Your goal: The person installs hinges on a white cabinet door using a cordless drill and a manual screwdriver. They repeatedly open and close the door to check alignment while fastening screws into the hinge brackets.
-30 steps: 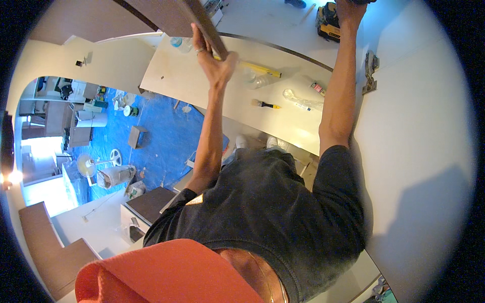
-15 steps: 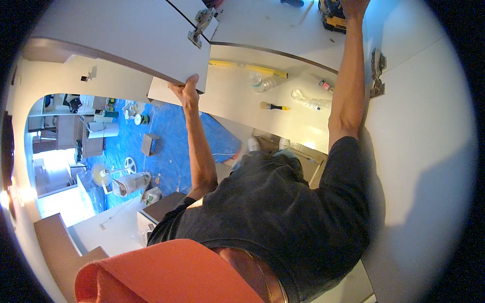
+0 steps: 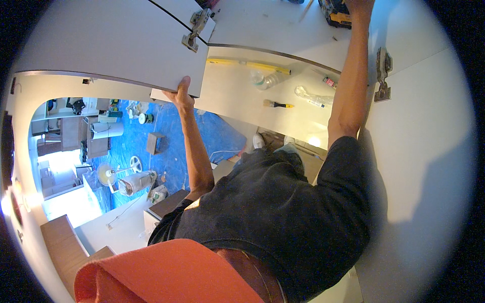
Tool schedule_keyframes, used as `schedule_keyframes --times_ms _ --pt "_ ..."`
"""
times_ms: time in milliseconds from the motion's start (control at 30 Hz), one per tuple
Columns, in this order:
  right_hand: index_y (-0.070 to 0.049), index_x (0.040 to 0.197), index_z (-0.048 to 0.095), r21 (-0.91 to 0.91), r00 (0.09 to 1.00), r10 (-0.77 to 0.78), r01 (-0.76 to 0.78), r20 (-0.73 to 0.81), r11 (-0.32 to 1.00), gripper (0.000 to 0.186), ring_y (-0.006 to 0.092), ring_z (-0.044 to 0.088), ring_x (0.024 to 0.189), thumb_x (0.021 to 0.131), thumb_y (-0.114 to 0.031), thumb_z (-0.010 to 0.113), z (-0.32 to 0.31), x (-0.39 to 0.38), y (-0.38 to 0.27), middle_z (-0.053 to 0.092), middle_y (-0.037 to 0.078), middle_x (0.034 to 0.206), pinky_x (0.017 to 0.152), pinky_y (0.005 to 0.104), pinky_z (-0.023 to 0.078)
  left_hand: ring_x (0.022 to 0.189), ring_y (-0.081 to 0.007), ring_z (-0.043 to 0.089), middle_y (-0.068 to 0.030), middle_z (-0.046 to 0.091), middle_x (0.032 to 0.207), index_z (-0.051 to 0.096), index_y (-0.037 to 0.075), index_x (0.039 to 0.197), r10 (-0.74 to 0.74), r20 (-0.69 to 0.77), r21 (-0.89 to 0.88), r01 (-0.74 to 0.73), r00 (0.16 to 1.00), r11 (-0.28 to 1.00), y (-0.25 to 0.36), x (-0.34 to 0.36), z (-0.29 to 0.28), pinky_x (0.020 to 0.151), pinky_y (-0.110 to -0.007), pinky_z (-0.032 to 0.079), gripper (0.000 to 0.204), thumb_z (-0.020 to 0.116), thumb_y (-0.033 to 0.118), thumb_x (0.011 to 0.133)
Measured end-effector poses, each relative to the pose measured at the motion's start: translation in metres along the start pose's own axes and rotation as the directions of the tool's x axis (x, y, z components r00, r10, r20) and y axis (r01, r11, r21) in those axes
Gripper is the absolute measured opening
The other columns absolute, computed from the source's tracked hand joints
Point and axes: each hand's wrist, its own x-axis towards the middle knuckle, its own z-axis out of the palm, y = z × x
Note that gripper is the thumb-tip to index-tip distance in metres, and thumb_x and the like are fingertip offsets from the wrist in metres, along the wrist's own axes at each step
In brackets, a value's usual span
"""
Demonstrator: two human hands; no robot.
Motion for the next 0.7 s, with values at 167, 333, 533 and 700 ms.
schedule_keyframes --times_ms 167,333,533,700 --pt "0.004 0.123 0.056 -0.046 0.926 -0.272 0.270 -0.260 0.962 0.040 0.0229 0.070 0.091 0.088 -0.005 0.073 -0.056 -0.054 -0.034 0.070 0.014 0.104 0.081 0.0316 0.055 0.085 -0.0204 0.059 -0.0073 0.061 0.093 0.061 -0.001 0.101 -0.051 -0.004 -0.040 0.050 0.999 0.998 -0.004 -0.005 -0.002 0.080 -0.035 0.048 0.036 0.072 0.006 0.067" --pt "-0.003 0.117 0.063 -0.142 0.928 0.109 -0.062 0.356 0.988 0.025 0.0195 0.067 0.077 0.092 -0.005 0.066 -0.054 -0.102 -0.052 0.069 0.011 0.096 0.070 0.0336 0.055 0.068 -0.0137 0.054 -0.0039 0.060 0.078 0.062 -0.001 0.085 0.018 0.015 -0.034 -0.017 1.000 0.999 -0.009 -0.003 -0.001 0.062 -0.030 0.046 0.018 0.069 0.004 0.070" --pt "-0.005 0.114 0.066 -0.253 0.653 0.046 0.227 0.756 0.940 0.022 0.0221 0.067 0.077 0.092 -0.005 0.065 -0.021 -0.108 -0.037 0.070 0.010 0.094 0.069 0.0340 0.053 0.069 -0.0140 0.054 -0.0037 0.059 0.078 0.061 -0.001 0.083 -0.017 -0.010 -0.045 0.017 1.000 0.999 -0.005 -0.002 0.001 0.064 -0.030 0.046 0.017 0.069 0.005 0.069" --pt "-0.012 0.117 0.068 -0.285 0.649 0.131 0.138 0.749 0.949 0.024 0.0159 0.069 0.080 0.093 -0.010 0.067 -0.019 -0.117 -0.022 0.074 0.004 0.094 0.071 0.0280 0.054 0.071 -0.0148 0.055 -0.0038 0.059 0.080 0.061 -0.001 0.083 -0.040 -0.017 -0.025 0.039 0.999 0.999 -0.003 -0.003 -0.002 0.066 -0.030 0.047 0.018 0.069 0.005 0.068"
